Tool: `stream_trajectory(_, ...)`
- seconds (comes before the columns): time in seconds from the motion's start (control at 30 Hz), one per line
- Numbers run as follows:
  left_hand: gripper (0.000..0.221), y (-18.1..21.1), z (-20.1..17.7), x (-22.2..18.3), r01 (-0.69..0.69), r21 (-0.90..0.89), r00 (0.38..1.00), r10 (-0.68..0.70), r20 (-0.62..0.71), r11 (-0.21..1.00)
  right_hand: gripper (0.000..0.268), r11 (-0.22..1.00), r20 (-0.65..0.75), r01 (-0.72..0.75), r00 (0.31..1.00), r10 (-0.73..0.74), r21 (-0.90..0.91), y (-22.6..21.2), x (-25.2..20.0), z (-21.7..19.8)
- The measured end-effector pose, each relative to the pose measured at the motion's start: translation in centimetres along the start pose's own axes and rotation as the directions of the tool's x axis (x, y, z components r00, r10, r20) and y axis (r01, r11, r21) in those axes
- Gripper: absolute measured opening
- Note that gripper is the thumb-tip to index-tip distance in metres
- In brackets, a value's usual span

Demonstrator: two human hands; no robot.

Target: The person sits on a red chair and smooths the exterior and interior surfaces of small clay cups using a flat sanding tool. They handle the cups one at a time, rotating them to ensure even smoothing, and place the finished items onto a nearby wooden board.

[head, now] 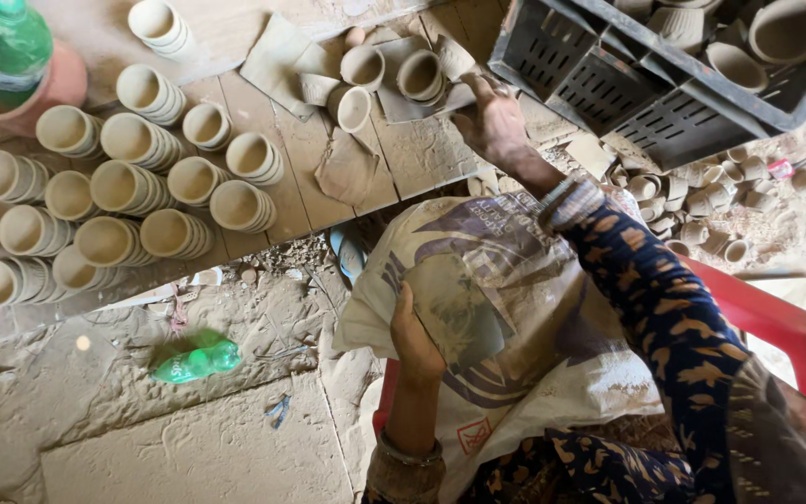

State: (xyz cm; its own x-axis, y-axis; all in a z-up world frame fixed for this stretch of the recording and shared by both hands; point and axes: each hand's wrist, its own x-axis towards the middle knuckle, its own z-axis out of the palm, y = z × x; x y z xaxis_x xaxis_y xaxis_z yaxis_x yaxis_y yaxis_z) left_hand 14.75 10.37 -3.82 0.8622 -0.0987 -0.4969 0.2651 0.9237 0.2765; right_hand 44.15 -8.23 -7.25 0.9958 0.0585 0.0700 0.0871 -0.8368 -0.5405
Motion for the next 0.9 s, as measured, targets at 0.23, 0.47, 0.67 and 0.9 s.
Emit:
stream_trajectory(0.23, 0.049, -0.2, -0.3, 0.3, -0.036, 0.012, 0.999, 0.036, -0.002, 0.999, 0.028, 0.937, -0.06, 0.249, 0.961, -0.271, -0.246, -0.5, 7.0, 5.5)
stream_trajectory(0.47, 0.052, 0.2, 0.0, -0.8, 0.023, 0.0, 0.997, -0.023, 0.073, 1.0, 0.019, 0.847, -0.28, 0.497, 0.799, -0.532, -0.189, 2.6, 0.5, 5.2)
stream_trajectory(0.67, 0.053, 0.2, 0.7, -0.7, 0.097, -0.032, 0.995, -0.098, -0.016, 0.995, 0.035, 0.792, -0.037, 0.597, 0.795, -0.605, -0.13, 2.3, -5.0, 3.4)
stream_trajectory(0.9, 0.053, -0.2, 0.2, 0.0, 0.106, -0.034, 0.993, -0.107, -0.044, 0.994, 0.037, 0.875, -0.085, 0.46, 0.876, -0.475, -0.151, 1.5, -2.6, 1.6)
